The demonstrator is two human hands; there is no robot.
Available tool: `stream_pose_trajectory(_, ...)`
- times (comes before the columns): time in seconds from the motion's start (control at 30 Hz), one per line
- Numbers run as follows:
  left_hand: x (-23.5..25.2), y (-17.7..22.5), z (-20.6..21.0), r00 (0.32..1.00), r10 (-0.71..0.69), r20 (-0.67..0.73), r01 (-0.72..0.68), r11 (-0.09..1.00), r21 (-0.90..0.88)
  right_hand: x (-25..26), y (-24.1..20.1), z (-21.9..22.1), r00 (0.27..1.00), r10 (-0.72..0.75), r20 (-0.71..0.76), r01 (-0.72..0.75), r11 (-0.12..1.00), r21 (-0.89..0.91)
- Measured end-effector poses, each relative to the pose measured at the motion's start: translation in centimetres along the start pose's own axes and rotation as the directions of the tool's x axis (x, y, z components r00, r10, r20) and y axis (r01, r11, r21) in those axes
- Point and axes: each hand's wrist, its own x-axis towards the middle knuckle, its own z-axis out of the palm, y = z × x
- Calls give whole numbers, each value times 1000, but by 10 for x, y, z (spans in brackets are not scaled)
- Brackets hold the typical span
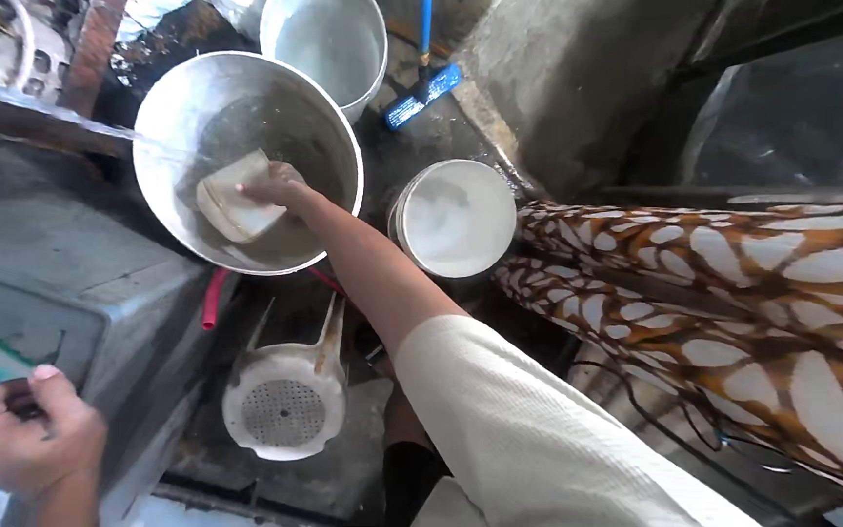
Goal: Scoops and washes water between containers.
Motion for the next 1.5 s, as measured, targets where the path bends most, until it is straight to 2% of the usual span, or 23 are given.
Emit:
stream_pose_trajectory(0.07, -2, 2, -3, 1000, -3, 19, 3, 1000, 25, 7, 14, 14, 995, 71, 64, -63, 991, -116)
stream_pose_trajectory(0.23, 5, 4, -4, 999, -25, 35, 22, 997, 68, 24, 33, 13, 942, 324, 90, -322, 946, -35)
stream_pose_trajectory(0.33, 5, 2, -3, 998, -42, 45, 40, 997, 61, 28, 39, 1, 914, 398, 73, -395, 917, -50)
stream_pose_trajectory(0.43, 4, -2, -3, 999, -17, 34, 16, 999, 46, 33, 39, -3, 900, 432, 50, -418, 891, -176)
stream_pose_trajectory(0.57, 8, -3, -1, 1000, 18, 8, -18, 999, 28, 40, 51, -2, 915, 403, -23, -397, 887, -234)
stream_pose_trajectory(0.6, 8, -4, -1, 1000, 8, 8, -9, 999, 34, 37, 51, 0, 921, 389, -15, -374, 873, -314)
stream_pose_trajectory(0.63, 8, -3, -1, 1000, -7, 10, 7, 999, 40, 31, 51, 1, 933, 360, 24, -307, 828, -470)
stream_pose_trajectory(0.7, 7, -4, 0, 1000, -26, 13, 25, 999, 31, 13, 47, 4, 940, 308, 143, -87, 625, -776)
stream_pose_trajectory(0.77, 7, -3, 0, 999, -43, 7, 42, 999, 21, -3, 31, 11, 972, 217, 87, -48, 550, -834)
stream_pose_trajectory(0.83, 7, -5, 0, 999, -45, 3, 45, 999, 20, -5, 25, 19, 999, 39, -18, -35, 492, -870)
stream_pose_trajectory(0.9, 6, -8, 1, 999, -32, -7, 32, 999, 24, -13, 25, 17, 999, -43, -1, 16, 381, -925)
stream_pose_trajectory(0.97, 4, -8, 3, 1000, 2, -24, -1, 1000, 6, -29, 33, 3, 983, -162, 90, 135, 292, -947)
stream_pose_trajectory(1.0, 4, -7, 4, 999, 12, -36, -12, 1000, -1, -37, 37, -7, 952, -267, 152, 218, 240, -946)
stream_pose_trajectory(1.1, 4, -5, 1, 1000, -8, -29, 8, 1000, 9, -58, 46, -24, 765, -584, 271, 394, 92, -915)
stream_pose_trajectory(1.2, 3, -4, -1, 999, -52, 13, 51, 998, 22, -98, 38, -35, 526, -806, 274, 442, -16, -897)
stream_pose_trajectory(1.27, 3, 0, -1, 998, -57, 26, 57, 998, 23, -133, 30, -47, 409, -874, 262, 436, -65, -898)
stream_pose_trajectory(1.43, 3, 5, -4, 997, -74, 33, 73, 997, 25, -233, 41, -84, 349, -920, 177, 409, -21, -912)
stream_pose_trajectory(1.5, 2, 6, -5, 997, -62, 41, 61, 998, 24, -264, 61, -102, 384, -913, 136, 372, 18, -928)
